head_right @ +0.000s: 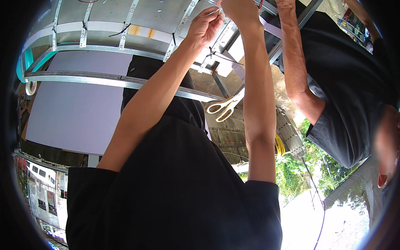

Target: Assembling and wiring a metal sign frame with LED strips and cable ties.

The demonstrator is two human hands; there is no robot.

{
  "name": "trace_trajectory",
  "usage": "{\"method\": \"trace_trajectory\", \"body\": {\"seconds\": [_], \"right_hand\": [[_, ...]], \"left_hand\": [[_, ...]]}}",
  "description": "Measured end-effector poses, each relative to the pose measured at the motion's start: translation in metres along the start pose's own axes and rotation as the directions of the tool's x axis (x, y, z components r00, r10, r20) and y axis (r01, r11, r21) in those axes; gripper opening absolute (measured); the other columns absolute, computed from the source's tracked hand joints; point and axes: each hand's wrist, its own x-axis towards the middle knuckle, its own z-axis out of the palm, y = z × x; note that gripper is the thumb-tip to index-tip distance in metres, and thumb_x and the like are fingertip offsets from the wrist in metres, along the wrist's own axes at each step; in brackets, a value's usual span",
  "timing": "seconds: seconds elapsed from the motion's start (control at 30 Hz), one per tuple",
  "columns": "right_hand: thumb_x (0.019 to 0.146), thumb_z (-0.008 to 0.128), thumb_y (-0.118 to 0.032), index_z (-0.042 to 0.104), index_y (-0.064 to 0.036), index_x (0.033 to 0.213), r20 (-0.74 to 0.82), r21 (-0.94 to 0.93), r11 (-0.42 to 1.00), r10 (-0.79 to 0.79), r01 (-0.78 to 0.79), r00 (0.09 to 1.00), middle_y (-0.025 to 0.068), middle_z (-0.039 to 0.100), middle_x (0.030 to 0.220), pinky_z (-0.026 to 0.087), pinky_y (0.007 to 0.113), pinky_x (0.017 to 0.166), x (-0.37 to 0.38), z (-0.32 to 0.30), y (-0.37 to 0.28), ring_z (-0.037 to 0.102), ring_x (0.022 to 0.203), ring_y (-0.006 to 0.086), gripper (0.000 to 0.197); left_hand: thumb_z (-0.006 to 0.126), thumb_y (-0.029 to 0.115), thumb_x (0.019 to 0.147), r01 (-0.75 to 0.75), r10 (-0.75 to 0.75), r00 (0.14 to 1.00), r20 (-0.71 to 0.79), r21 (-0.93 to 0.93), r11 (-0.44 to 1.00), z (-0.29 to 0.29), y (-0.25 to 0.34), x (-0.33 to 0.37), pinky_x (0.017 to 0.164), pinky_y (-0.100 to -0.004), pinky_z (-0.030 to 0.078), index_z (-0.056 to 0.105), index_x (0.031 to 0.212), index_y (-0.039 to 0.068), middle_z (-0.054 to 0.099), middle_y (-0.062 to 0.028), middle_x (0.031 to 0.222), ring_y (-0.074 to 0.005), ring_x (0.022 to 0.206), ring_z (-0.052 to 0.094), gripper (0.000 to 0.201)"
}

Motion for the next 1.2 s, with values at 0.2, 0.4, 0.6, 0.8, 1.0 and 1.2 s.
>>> {"method": "trace_trajectory", "body": {"seconds": [0.2,0.4,0.6,0.8,1.0,1.2], "right_hand": [[0.086,0.058,-0.018,0.077,-0.0060,0.084,0.143,0.102,0.995,0.000,-0.014,0.990,0.0177,0.071,0.088,0.055,0.046,0.079,0.005,-0.007,0.000,0.068,0.084,0.0357,0.022],[0.088,0.056,-0.011,0.077,-0.0042,0.083,0.174,-0.044,0.974,-0.214,0.224,0.961,0.0153,0.072,0.087,0.058,0.040,0.075,0.008,-0.005,0.006,0.071,0.078,0.0282,0.023],[0.088,0.056,-0.009,0.077,-0.0038,0.083,0.147,0.264,0.965,-0.052,0.011,0.988,0.0136,0.072,0.083,0.060,0.034,0.065,0.000,-0.012,0.005,0.071,0.065,0.0254,0.022],[0.088,0.056,-0.009,0.076,-0.0031,0.086,0.051,-0.034,0.959,-0.280,0.282,0.959,0.0142,0.073,0.088,0.060,0.036,0.067,-0.001,0.001,0.022,0.071,0.068,0.0278,0.021],[0.087,0.058,-0.012,0.076,-0.0031,0.087,0.222,0.413,0.876,0.169,-0.249,0.960,0.0124,0.073,0.089,0.060,0.038,0.074,0.002,-0.016,-0.011,0.072,0.080,0.0281,0.020],[0.083,0.064,-0.010,0.075,-0.0065,0.089,0.060,0.454,0.866,0.206,-0.211,0.977,0.0126,0.072,0.090,0.058,0.040,0.074,-0.006,-0.012,-0.016,0.071,0.085,0.0306,0.013]], "left_hand": [[0.069,-0.004,0.085,0.045,-0.046,0.999,-0.013,-0.077,0.996,0.002,0.006,0.003,0.060,-0.0265,0.063,0.065,0.091,-0.006,0.068,-0.0125,0.078,-0.0193,0.069,0.069,0.007],[0.069,-0.004,0.081,0.065,-0.074,0.995,-0.067,-0.128,0.990,0.001,0.009,0.002,0.057,-0.0254,0.062,0.063,0.083,-0.005,0.067,-0.0122,0.075,-0.0193,0.064,0.068,0.006],[0.069,-0.004,0.081,0.078,-0.087,0.994,-0.060,-0.137,0.987,0.008,0.002,0.008,0.057,-0.0259,0.062,0.063,0.082,-0.005,0.066,-0.0131,0.074,-0.0205,0.064,0.067,0.006],[0.068,-0.005,0.081,0.086,-0.097,0.992,-0.077,-0.141,0.986,0.011,-0.001,0.008,0.055,-0.0263,0.062,0.062,0.082,-0.007,0.066,-0.0147,0.074,-0.0218,0.064,0.067,0.006],[0.069,-0.004,0.081,0.029,-0.036,0.994,-0.107,-0.064,0.998,0.016,0.005,0.006,0.054,-0.0268,0.062,0.061,0.081,-0.007,0.065,-0.0158,0.074,-0.0223,0.063,0.067,0.009],[0.071,-0.002,0.081,-0.047,0.052,0.997,-0.060,0.083,0.995,0.004,-0.003,0.022,0.057,-0.0277,0.061,0.063,0.085,-0.006,0.066,-0.0150,0.077,-0.0212,0.065,0.067,0.010]]}}
